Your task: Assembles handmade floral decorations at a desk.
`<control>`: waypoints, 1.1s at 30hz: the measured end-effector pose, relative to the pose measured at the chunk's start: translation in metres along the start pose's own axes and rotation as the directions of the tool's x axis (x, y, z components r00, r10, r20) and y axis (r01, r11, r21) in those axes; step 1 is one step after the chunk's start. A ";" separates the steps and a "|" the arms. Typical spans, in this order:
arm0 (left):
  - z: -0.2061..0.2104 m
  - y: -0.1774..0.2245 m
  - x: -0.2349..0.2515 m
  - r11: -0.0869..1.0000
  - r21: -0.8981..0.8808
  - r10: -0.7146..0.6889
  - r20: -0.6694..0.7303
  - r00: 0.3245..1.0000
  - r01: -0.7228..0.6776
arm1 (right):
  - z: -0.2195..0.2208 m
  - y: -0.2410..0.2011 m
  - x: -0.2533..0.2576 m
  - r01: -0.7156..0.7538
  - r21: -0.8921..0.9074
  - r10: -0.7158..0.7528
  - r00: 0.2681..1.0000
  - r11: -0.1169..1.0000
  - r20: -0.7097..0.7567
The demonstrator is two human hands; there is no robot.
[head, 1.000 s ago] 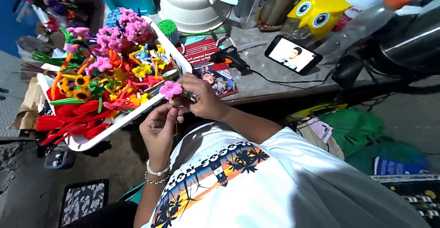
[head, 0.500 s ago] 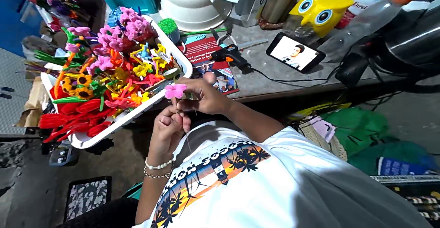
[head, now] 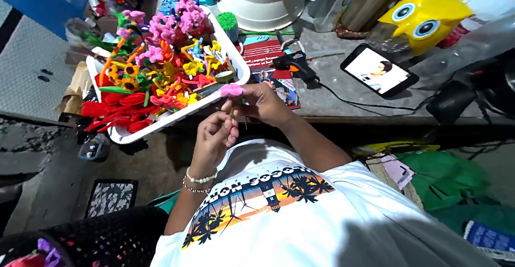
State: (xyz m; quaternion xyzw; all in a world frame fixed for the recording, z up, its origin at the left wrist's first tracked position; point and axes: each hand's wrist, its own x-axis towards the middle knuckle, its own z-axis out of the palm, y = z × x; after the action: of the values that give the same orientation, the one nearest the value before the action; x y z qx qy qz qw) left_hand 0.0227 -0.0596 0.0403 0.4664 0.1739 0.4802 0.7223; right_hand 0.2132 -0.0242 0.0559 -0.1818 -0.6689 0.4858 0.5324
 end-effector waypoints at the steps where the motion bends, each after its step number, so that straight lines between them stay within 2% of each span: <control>1: -0.001 0.000 0.001 0.995 -0.077 -0.054 0.033 0.998 0.056 | -0.001 0.000 -0.001 -0.032 0.042 0.031 0.999 0.999 0.020; 5: -0.007 -0.005 0.002 0.912 -0.334 -0.181 0.194 0.964 0.239 | -0.003 -0.002 -0.005 -0.128 0.157 0.117 0.990 0.979 0.075; 7: -0.008 -0.006 0.004 0.891 -0.369 -0.193 0.221 0.956 0.265 | -0.003 -0.006 -0.006 -0.145 0.151 0.135 0.988 0.978 0.077; 8: -0.007 -0.006 0.004 0.915 -0.329 -0.179 0.189 0.965 0.234 | -0.003 -0.007 -0.005 -0.131 0.106 0.126 0.990 0.986 0.056; 10: -0.005 -0.007 0.006 0.992 -0.088 -0.083 0.048 0.995 0.087 | -0.003 -0.006 -0.005 -0.092 -0.072 0.091 0.996 0.993 -0.017; 11: -0.005 -0.008 0.006 0.994 0.104 0.017 -0.018 1.000 -0.015 | -0.003 -0.006 -0.006 -0.076 -0.185 0.066 0.996 0.980 -0.058; 12: -0.004 -0.010 0.006 0.942 0.316 0.138 -0.052 0.989 -0.115 | -0.002 -0.005 -0.006 -0.061 -0.298 0.035 0.995 0.952 -0.091; 14: -0.003 -0.012 0.008 0.738 0.626 0.349 -0.034 0.937 -0.252 | 0.002 -0.005 -0.005 -0.046 -0.481 -0.020 0.991 0.876 -0.132; 16: -0.004 -0.014 0.008 0.568 0.763 0.465 0.014 0.885 -0.310 | 0.005 -0.004 -0.004 -0.023 -0.603 -0.072 0.989 0.798 -0.132; 18: -0.004 -0.013 0.007 0.554 0.777 0.471 0.005 0.882 -0.300 | 0.006 -0.004 -0.003 0.011 -0.672 -0.102 0.990 0.740 -0.096; 20: -0.002 -0.008 0.006 0.663 0.699 0.411 -0.042 0.911 -0.267 | 0.003 -0.006 -0.002 0.038 -0.671 -0.095 0.994 0.740 -0.048; 22: -0.001 -0.002 0.003 0.820 0.532 0.292 -0.066 0.954 -0.214 | -0.001 -0.008 -0.002 0.048 -0.604 -0.075 0.997 0.795 -0.019; 25: -0.006 0.003 0.001 0.957 0.253 0.142 0.003 0.990 -0.138 | -0.003 -0.007 -0.003 0.046 -0.438 -0.048 0.999 0.898 0.005; 28: -0.006 0.001 0.003 0.999 -0.006 0.033 0.090 0.995 -0.033 | -0.004 -0.005 -0.004 0.033 -0.272 -0.025 0.999 0.962 0.034; 33: -0.009 -0.009 0.005 0.956 -0.274 -0.041 0.242 0.969 0.109 | -0.005 -0.004 -0.002 0.066 -0.162 -0.049 0.993 0.985 0.109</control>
State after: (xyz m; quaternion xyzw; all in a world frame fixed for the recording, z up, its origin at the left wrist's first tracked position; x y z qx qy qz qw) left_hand 0.0235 -0.0521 0.0293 0.4037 0.0346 0.4141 0.8151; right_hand 0.2192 -0.0254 0.0585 -0.1802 -0.7389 0.4218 0.4936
